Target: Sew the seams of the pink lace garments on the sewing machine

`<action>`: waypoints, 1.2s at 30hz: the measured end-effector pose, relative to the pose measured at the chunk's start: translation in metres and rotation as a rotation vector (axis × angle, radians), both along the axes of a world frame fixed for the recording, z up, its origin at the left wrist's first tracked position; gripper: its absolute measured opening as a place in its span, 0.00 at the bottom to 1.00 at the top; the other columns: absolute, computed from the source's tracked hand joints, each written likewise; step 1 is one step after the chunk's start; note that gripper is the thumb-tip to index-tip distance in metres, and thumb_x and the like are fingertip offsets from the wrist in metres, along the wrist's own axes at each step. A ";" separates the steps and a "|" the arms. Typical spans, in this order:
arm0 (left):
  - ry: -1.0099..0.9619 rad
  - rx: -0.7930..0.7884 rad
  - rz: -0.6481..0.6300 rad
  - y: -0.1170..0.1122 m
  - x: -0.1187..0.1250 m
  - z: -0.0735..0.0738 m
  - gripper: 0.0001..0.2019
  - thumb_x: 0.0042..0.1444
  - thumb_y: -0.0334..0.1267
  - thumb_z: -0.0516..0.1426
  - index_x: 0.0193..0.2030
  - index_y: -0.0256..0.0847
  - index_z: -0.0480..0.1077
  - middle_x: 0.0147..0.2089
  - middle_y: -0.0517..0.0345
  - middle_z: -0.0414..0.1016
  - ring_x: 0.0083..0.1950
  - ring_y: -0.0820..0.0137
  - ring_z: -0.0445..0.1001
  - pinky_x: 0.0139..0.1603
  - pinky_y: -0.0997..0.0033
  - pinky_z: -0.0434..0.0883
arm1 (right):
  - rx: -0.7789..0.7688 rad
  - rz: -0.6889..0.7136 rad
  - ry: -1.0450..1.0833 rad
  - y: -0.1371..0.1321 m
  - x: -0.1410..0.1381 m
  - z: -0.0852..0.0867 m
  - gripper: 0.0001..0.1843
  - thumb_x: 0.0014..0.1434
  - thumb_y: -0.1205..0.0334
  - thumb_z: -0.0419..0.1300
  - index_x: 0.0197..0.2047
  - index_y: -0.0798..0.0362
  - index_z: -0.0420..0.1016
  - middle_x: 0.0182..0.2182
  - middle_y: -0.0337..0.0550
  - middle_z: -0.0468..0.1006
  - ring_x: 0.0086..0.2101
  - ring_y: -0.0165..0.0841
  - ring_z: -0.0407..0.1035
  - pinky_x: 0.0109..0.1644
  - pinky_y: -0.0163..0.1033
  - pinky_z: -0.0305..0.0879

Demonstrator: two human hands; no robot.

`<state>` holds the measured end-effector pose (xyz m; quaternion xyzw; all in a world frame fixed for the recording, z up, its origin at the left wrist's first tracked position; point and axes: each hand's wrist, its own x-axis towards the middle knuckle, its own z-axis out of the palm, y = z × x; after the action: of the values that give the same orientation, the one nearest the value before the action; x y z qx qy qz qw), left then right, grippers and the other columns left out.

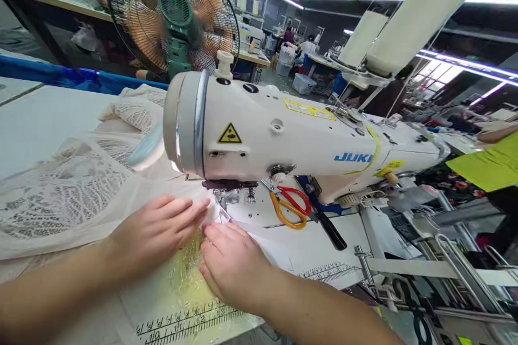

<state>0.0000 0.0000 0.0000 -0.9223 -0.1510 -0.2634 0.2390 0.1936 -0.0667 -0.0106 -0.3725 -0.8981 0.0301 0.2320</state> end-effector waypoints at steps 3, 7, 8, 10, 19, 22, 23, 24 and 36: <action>0.102 -0.166 0.135 -0.019 -0.002 -0.006 0.20 0.56 0.20 0.46 0.50 0.32 0.72 0.53 0.49 0.76 0.36 0.68 0.73 0.32 0.67 0.70 | 0.011 0.011 0.010 0.000 0.000 -0.001 0.19 0.63 0.66 0.46 0.42 0.68 0.75 0.44 0.60 0.76 0.48 0.46 0.70 0.55 0.50 0.68; 0.129 -0.314 0.135 -0.023 -0.005 -0.011 0.21 0.57 0.22 0.47 0.55 0.34 0.69 0.53 0.51 0.75 0.36 0.66 0.71 0.33 0.66 0.70 | 0.027 0.028 0.015 0.000 0.002 0.003 0.18 0.63 0.66 0.47 0.43 0.68 0.75 0.44 0.59 0.77 0.49 0.45 0.69 0.54 0.48 0.68; 0.110 -0.331 0.103 -0.021 -0.006 -0.011 0.19 0.58 0.24 0.47 0.54 0.35 0.70 0.52 0.51 0.76 0.37 0.65 0.70 0.33 0.65 0.70 | 0.027 0.033 0.012 0.000 0.003 0.004 0.18 0.64 0.66 0.47 0.43 0.67 0.75 0.44 0.59 0.77 0.49 0.45 0.69 0.54 0.48 0.68; 0.076 -0.342 0.056 -0.016 -0.007 -0.012 0.16 0.61 0.26 0.47 0.50 0.35 0.72 0.50 0.51 0.76 0.40 0.63 0.70 0.35 0.64 0.69 | 0.034 0.037 0.012 0.000 0.006 0.008 0.16 0.64 0.65 0.48 0.41 0.65 0.75 0.44 0.57 0.77 0.47 0.44 0.70 0.52 0.47 0.69; 0.034 -0.401 -0.067 0.003 -0.014 -0.010 0.14 0.64 0.32 0.47 0.49 0.37 0.72 0.51 0.53 0.76 0.46 0.62 0.71 0.51 0.60 0.67 | 0.053 -0.061 0.075 0.003 0.020 0.017 0.14 0.66 0.63 0.49 0.34 0.57 0.73 0.35 0.47 0.79 0.35 0.37 0.73 0.40 0.40 0.70; 0.050 -0.405 -0.068 0.012 -0.017 -0.008 0.15 0.65 0.33 0.46 0.50 0.38 0.71 0.52 0.53 0.76 0.48 0.61 0.72 0.54 0.60 0.66 | 0.056 -0.065 0.085 0.004 0.020 0.016 0.14 0.66 0.62 0.49 0.34 0.56 0.72 0.35 0.46 0.79 0.35 0.36 0.73 0.40 0.39 0.69; 0.062 -0.414 -0.058 0.015 -0.018 -0.008 0.15 0.65 0.34 0.47 0.51 0.38 0.71 0.53 0.53 0.76 0.49 0.61 0.72 0.56 0.60 0.66 | 0.056 -0.065 0.085 0.004 0.020 0.015 0.14 0.67 0.61 0.49 0.33 0.56 0.72 0.34 0.46 0.79 0.35 0.36 0.73 0.40 0.39 0.69; 0.071 -0.423 -0.056 0.018 -0.019 -0.008 0.15 0.65 0.34 0.48 0.52 0.39 0.71 0.54 0.53 0.75 0.50 0.61 0.72 0.57 0.60 0.65 | 0.056 -0.066 0.084 0.004 0.020 0.015 0.14 0.67 0.61 0.49 0.33 0.56 0.71 0.34 0.45 0.79 0.35 0.36 0.73 0.41 0.39 0.69; 0.178 -0.362 0.016 0.047 -0.020 -0.004 0.17 0.65 0.40 0.47 0.53 0.40 0.71 0.56 0.51 0.74 0.52 0.58 0.72 0.57 0.55 0.65 | 0.111 -0.020 0.096 0.006 0.016 0.011 0.17 0.68 0.58 0.47 0.32 0.55 0.70 0.33 0.47 0.78 0.33 0.35 0.72 0.38 0.39 0.69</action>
<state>-0.0202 0.0469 -0.0037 -0.9686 -0.1813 -0.1477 0.0839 0.2092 -0.0602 0.0004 -0.3663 -0.8824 -0.0042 0.2951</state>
